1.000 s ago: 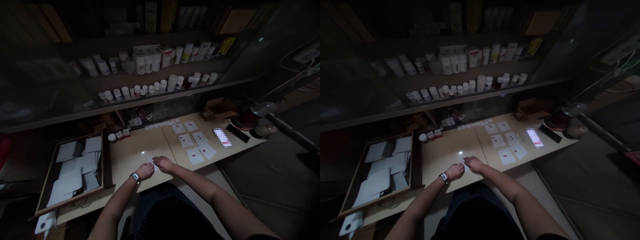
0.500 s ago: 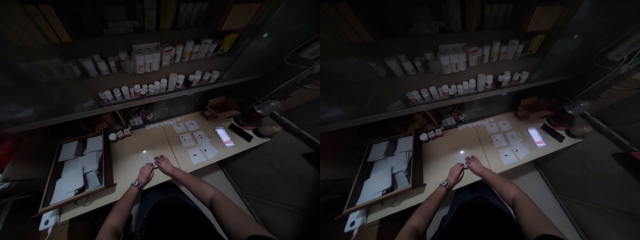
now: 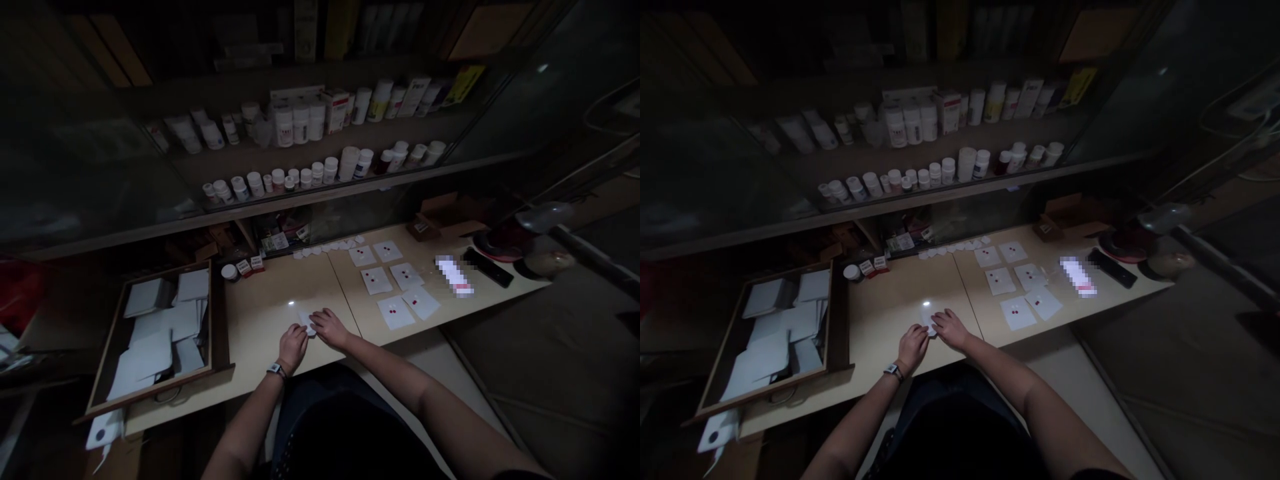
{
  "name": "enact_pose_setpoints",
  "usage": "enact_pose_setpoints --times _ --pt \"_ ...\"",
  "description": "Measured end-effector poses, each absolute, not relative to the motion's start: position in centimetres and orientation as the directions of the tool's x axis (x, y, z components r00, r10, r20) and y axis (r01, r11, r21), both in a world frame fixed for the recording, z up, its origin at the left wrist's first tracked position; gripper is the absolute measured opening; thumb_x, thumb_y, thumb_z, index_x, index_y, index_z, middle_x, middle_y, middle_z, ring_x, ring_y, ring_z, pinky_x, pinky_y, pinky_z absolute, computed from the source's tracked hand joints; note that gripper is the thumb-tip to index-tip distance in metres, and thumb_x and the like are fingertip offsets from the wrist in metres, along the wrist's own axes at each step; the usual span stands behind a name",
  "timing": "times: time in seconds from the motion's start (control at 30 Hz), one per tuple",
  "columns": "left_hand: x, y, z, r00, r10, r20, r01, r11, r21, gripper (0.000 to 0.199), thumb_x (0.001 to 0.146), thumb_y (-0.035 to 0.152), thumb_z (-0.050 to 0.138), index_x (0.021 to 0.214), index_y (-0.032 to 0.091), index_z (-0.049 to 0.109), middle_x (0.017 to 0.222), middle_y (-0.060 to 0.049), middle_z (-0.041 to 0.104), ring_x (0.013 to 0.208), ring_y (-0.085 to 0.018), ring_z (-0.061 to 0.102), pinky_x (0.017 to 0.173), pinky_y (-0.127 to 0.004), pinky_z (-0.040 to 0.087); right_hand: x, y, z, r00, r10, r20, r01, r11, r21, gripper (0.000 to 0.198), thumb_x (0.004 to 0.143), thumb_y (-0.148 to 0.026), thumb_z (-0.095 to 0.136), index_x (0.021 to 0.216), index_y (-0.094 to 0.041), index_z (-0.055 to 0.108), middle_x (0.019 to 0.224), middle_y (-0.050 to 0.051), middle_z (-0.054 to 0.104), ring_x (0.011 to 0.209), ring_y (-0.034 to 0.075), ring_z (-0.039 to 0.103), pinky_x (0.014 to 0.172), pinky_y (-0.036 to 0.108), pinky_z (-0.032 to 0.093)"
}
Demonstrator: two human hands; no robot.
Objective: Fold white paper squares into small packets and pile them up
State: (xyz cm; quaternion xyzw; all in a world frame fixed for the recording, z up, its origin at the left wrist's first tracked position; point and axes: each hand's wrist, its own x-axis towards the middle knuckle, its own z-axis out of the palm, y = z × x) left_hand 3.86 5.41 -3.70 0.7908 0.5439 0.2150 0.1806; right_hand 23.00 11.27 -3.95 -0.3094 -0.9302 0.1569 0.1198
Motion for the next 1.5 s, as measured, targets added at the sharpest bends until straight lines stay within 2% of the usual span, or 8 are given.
enact_pose_setpoints --times 0.13,0.4,0.53,0.63,1.03,1.23,1.37,1.5 --pt "4.7 5.5 -3.4 0.174 0.978 0.111 0.757 -0.206 0.620 0.020 0.090 0.020 0.047 0.095 0.020 0.066 0.093 -0.007 0.068 0.091 -0.019 0.058 0.083 -0.034 0.050 22.7 11.6 -3.5 -0.778 0.626 0.061 0.539 0.713 -0.448 0.019 0.089 -0.018 0.051 0.099 -0.019 0.068 0.110 0.010 0.065 0.103 0.022 0.054 0.088 0.037 0.041" --pt "5.8 6.6 -2.8 -0.156 0.987 -0.045 0.629 0.135 0.765 0.022 0.087 0.029 0.048 0.078 0.018 0.064 0.078 -0.005 0.066 0.076 -0.019 0.060 0.072 -0.031 0.047 21.1 12.3 -2.7 -0.593 0.805 -0.027 0.656 0.463 -0.596 0.019 0.090 -0.025 0.053 0.084 -0.015 0.067 0.087 0.007 0.063 0.085 0.018 0.055 0.076 0.028 0.042" --pt "6.3 7.1 -2.8 -0.251 0.955 -0.159 0.538 0.274 0.797 0.013 0.082 0.022 0.051 0.088 0.018 0.062 0.075 -0.002 0.065 0.070 -0.016 0.061 0.066 -0.026 0.045 20.6 12.5 -2.8 -0.513 0.856 -0.060 0.693 0.372 -0.617 0.015 0.088 -0.023 0.055 0.081 -0.015 0.065 0.084 0.005 0.061 0.081 0.017 0.055 0.073 0.026 0.041" --pt "6.5 7.2 -3.0 -0.295 0.938 -0.183 0.513 0.317 0.798 0.018 0.081 0.020 0.051 0.098 0.018 0.058 0.072 -0.001 0.064 0.068 -0.016 0.061 0.063 -0.025 0.044 20.3 12.5 -3.0 -0.482 0.872 -0.087 0.723 0.340 -0.601 0.013 0.086 -0.023 0.056 0.081 -0.015 0.064 0.084 0.005 0.061 0.081 0.017 0.054 0.072 0.026 0.040" --pt "6.4 6.6 -3.4 -0.179 0.984 -0.025 0.677 0.142 0.722 0.029 0.084 0.016 0.046 0.111 0.017 0.057 0.098 -0.009 0.061 0.090 -0.021 0.059 0.080 -0.036 0.049 20.0 12.6 -3.0 -0.479 0.870 -0.116 0.734 0.325 -0.597 0.012 0.086 -0.022 0.054 0.079 -0.016 0.062 0.083 0.005 0.058 0.083 0.017 0.053 0.072 0.026 0.039" --pt "5.5 5.9 -3.1 0.141 0.983 0.118 0.848 -0.181 0.499 0.030 0.087 0.013 0.044 0.112 0.022 0.060 0.123 -0.011 0.057 0.109 -0.024 0.051 0.086 -0.040 0.048 20.1 12.4 -2.8 -0.450 0.889 -0.078 0.719 0.310 -0.622 0.007 0.085 -0.017 0.054 0.089 -0.015 0.060 0.091 0.006 0.058 0.084 0.017 0.053 0.075 0.027 0.041" --pt "5.0 5.4 -3.2 0.278 0.958 0.075 0.888 -0.286 0.360 0.037 0.089 0.014 0.043 0.125 0.018 0.052 0.131 -0.013 0.054 0.115 -0.026 0.047 0.086 -0.042 0.045 20.5 12.1 -2.7 -0.531 0.845 -0.065 0.711 0.402 -0.578 0.017 0.088 -0.015 0.048 0.099 -0.016 0.060 0.097 0.008 0.058 0.090 0.019 0.052 0.080 0.030 0.042" --pt "5.0 6.0 -2.7 0.224 0.970 0.095 0.875 -0.243 0.418 0.031 0.091 0.018 0.044 0.118 0.019 0.059 0.123 -0.012 0.060 0.108 -0.026 0.050 0.086 -0.043 0.045 21.2 11.8 -2.4 -0.613 0.788 -0.057 0.716 0.523 -0.463 0.022 0.089 -0.017 0.046 0.103 -0.017 0.063 0.099 0.010 0.060 0.095 0.022 0.052 0.085 0.035 0.041"
